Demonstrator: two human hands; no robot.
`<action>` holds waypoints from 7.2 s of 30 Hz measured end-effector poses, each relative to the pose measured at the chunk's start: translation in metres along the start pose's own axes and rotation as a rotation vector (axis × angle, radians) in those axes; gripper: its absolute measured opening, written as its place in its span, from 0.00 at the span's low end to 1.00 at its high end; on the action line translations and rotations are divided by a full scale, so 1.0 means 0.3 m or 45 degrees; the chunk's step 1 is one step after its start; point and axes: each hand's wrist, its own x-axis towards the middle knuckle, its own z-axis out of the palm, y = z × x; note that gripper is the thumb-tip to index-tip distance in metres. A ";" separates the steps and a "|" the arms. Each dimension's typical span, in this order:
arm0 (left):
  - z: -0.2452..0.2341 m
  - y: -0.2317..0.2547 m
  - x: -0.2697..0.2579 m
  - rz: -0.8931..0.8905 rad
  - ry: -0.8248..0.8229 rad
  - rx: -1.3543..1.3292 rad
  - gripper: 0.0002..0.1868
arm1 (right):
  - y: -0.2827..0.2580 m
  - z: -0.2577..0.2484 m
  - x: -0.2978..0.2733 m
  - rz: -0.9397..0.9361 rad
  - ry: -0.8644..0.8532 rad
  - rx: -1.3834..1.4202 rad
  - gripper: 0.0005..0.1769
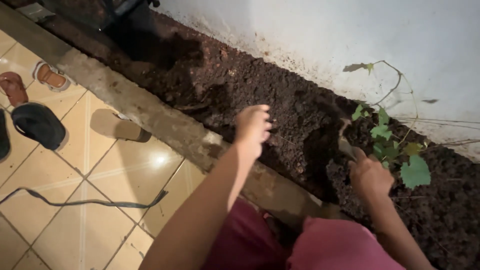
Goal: Digging and patting soil in a planter box using a hand trowel and hands
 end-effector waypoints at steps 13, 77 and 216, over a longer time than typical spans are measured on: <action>-0.167 -0.006 0.172 0.098 0.377 -0.159 0.14 | -0.082 0.077 0.066 -0.284 -0.124 0.425 0.34; -0.073 -0.061 0.321 0.382 0.297 0.817 0.16 | 0.042 -0.042 0.060 -0.560 0.254 0.694 0.32; -0.035 0.030 0.159 0.381 0.244 0.762 0.17 | -0.075 -0.309 0.325 -0.496 -0.643 -0.400 0.22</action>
